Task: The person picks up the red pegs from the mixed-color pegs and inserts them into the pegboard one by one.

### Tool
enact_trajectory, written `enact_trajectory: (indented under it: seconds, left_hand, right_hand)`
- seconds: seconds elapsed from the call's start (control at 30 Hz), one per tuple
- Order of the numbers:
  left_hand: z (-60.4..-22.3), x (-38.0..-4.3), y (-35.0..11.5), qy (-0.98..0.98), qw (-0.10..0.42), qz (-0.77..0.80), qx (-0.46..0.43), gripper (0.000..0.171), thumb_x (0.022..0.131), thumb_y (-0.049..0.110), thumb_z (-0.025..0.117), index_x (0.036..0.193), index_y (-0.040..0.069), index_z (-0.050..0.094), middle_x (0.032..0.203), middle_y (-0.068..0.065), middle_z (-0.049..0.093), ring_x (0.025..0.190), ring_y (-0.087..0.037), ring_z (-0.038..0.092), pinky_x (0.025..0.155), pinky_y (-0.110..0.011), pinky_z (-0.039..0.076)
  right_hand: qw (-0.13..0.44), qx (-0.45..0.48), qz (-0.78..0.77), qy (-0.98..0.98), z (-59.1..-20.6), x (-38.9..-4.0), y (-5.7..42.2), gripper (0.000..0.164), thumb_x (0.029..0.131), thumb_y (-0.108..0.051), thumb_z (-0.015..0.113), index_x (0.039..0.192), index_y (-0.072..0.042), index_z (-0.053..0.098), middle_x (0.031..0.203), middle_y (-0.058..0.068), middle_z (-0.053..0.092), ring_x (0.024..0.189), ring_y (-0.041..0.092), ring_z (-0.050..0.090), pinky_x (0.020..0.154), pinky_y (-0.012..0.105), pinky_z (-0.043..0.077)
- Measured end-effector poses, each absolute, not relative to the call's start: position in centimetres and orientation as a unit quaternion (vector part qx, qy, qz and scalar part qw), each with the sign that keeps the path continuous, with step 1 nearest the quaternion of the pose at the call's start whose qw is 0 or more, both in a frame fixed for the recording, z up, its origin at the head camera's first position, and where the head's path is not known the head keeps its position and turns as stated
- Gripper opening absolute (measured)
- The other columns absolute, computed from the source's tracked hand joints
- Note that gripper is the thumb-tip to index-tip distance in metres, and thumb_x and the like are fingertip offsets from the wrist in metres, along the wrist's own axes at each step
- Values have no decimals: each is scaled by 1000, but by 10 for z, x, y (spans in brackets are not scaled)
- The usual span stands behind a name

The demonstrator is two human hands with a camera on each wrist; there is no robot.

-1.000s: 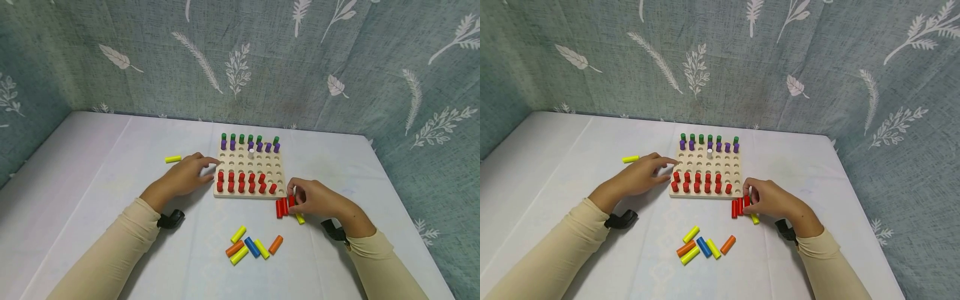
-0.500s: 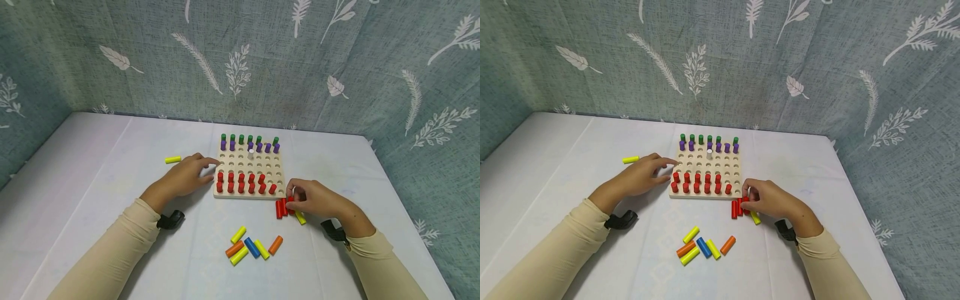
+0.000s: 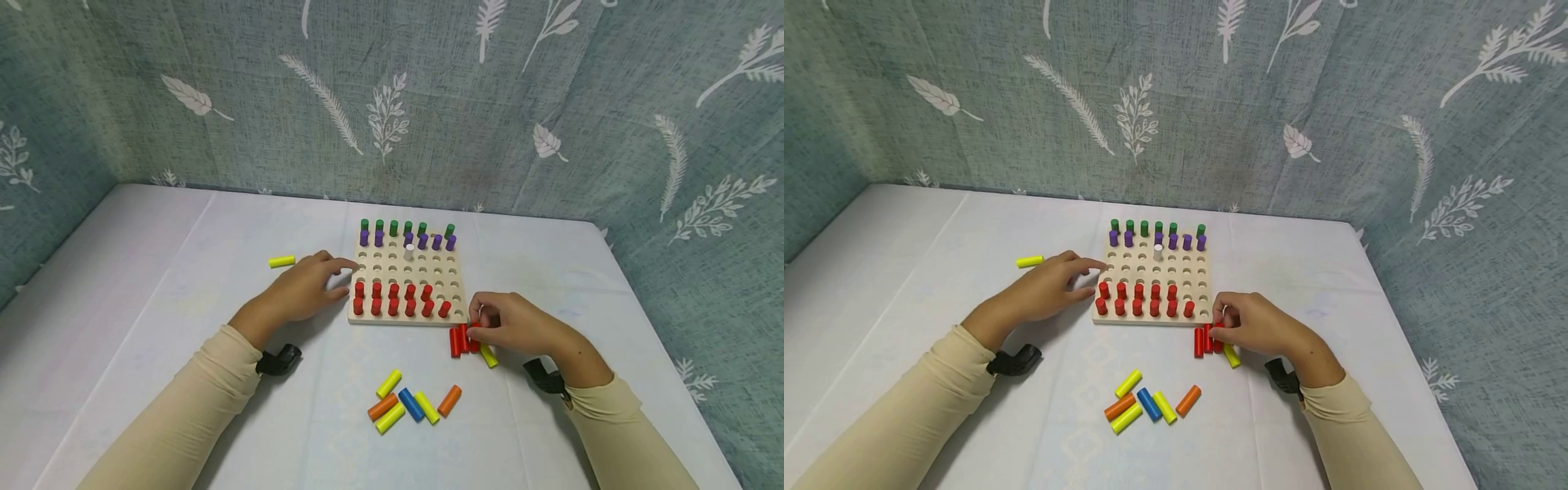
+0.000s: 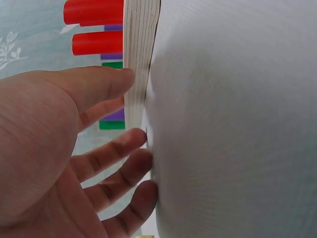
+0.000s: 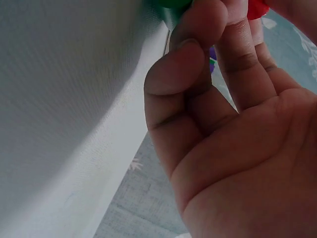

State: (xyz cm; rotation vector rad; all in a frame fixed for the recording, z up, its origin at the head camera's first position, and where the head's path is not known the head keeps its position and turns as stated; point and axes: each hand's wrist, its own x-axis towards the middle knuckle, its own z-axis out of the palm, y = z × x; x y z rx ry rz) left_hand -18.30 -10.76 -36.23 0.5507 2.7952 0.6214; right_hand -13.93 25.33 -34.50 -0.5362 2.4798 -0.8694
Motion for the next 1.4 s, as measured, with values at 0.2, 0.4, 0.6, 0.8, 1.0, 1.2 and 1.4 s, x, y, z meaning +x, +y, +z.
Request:
enact_trajectory:
  seconds: [0.2, 0.4, 0.6, 0.8, 1.0, 1.2, 1.4]
  left_hand:
    - [-362, -183, -108, 953, 111, 212, 187, 49, 94, 26, 68, 141, 21, 57, 127, -13, 60, 116, -30, 59, 95, -51, 52]
    - [-363, -183, -108, 953, 112, 210, 186, 49, 94, 26, 68, 141, 21, 57, 127, -14, 60, 116, -30, 59, 96, -51, 52]
    - [-361, -181, -108, 954, 107, 207, 188, 49, 94, 26, 68, 141, 21, 57, 127, -14, 60, 116, -30, 59, 95, -51, 52]
    - [-361, -181, -107, 954, 110, 207, 187, 50, 94, 26, 68, 142, 21, 56, 127, -13, 60, 116, -30, 59, 95, -50, 52]
    - [-360, -179, -106, 955, 107, 205, 186, 50, 94, 26, 69, 142, 21, 56, 126, -13, 60, 114, -29, 59, 94, -49, 53]
    - [-362, -180, -106, 955, 108, 204, 186, 51, 93, 27, 70, 142, 22, 56, 127, -13, 60, 115, -29, 59, 94, -49, 52]
    - [-362, -180, -105, 957, 109, 200, 181, 52, 93, 27, 70, 143, 22, 55, 128, -13, 59, 115, -29, 58, 95, -50, 52]
  right_hand:
    - [211, -193, -321, 903, -343, -140, 253, 17, 91, -16, 73, 93, -13, 56, 69, -4, 57, 63, 13, 51, 56, 24, 43]
    - [195, -187, -322, 907, -342, -140, 252, 17, 92, -18, 72, 96, -13, 56, 74, -3, 61, 69, 15, 53, 60, 25, 44]
    - [171, -183, -327, 911, -341, -140, 251, 17, 93, -18, 72, 98, -12, 56, 77, -2, 61, 71, 16, 54, 60, 24, 45]
    - [137, -179, -328, 917, -341, -138, 247, 19, 92, -17, 73, 100, -13, 57, 80, -2, 63, 74, 16, 56, 64, 24, 48]
    - [106, -180, -324, 923, -340, -135, 240, 20, 90, -15, 75, 101, -12, 58, 80, -4, 65, 73, 15, 56, 63, 24, 49]
    - [89, -178, -323, 925, -340, -133, 235, 21, 90, -14, 75, 103, -12, 58, 85, -3, 69, 75, 14, 57, 65, 24, 51]
    - [76, -187, -322, 925, -339, -131, 232, 21, 91, -13, 74, 106, -12, 59, 90, -3, 70, 78, 13, 58, 69, 23, 52]
